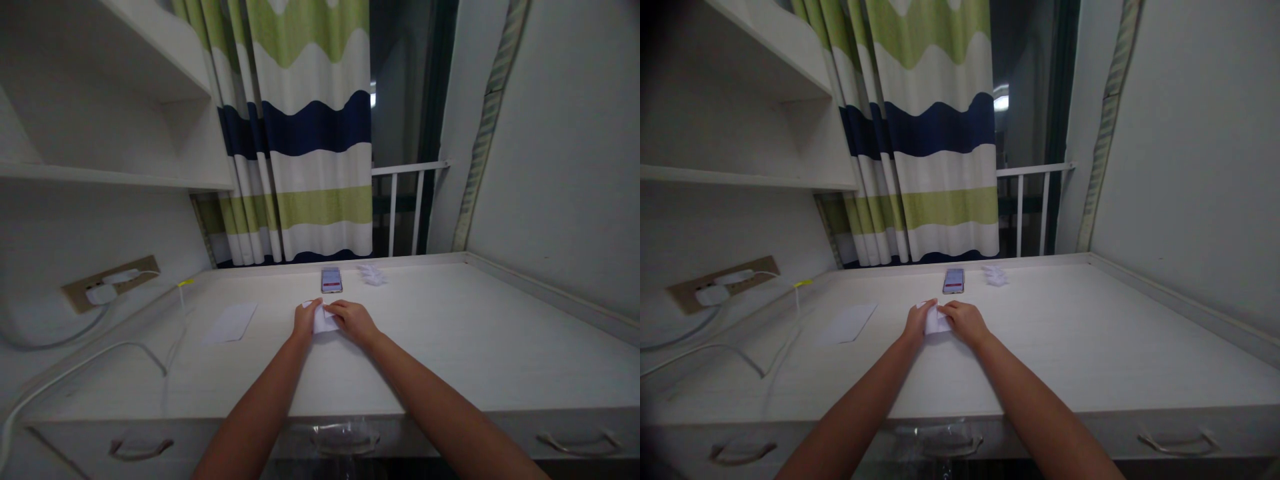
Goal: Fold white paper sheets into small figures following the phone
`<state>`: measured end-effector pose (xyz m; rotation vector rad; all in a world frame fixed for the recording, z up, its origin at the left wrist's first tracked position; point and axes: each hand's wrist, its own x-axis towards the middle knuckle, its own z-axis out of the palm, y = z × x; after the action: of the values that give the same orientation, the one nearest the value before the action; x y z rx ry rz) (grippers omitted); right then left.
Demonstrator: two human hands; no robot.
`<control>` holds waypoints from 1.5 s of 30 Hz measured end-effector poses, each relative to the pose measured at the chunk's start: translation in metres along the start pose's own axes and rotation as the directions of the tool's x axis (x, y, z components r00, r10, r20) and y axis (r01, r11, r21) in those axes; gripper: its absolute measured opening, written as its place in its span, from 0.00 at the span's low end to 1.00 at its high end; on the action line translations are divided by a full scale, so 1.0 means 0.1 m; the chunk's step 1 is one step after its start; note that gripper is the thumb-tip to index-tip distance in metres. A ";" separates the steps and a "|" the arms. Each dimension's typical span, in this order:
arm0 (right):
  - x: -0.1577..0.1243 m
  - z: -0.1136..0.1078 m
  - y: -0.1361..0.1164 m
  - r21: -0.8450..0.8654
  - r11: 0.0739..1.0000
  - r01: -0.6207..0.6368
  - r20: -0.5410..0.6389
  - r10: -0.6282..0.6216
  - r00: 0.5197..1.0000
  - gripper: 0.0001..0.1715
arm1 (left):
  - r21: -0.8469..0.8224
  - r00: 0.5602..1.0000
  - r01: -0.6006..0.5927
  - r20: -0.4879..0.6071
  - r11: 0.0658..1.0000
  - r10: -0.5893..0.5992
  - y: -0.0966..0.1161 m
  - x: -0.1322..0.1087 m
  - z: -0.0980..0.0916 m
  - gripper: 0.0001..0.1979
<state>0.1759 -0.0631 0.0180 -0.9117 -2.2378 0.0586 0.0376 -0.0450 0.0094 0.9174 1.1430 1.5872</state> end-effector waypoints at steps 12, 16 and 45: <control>0.04 0.05 0.05 0.550 0.815 -0.181 -0.033 0.238 0.971 0.13 | 0.090 0.996 -0.091 0.013 0.992 0.091 0.06 0.00 0.01 0.14; 0.05 0.14 0.16 0.776 0.589 -0.226 0.002 0.355 0.935 0.20 | 0.108 0.993 -0.101 0.068 0.989 0.094 0.07 -0.02 0.01 0.15; 0.08 0.12 0.28 0.795 0.545 -0.266 -0.062 0.509 0.859 0.12 | 0.454 0.942 -0.218 0.330 0.864 0.064 0.12 -0.14 0.07 0.14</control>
<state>0.1810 -0.0348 0.0060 -0.8271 -1.4313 0.9666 0.0452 -0.0581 0.0220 1.5559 1.2944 1.2208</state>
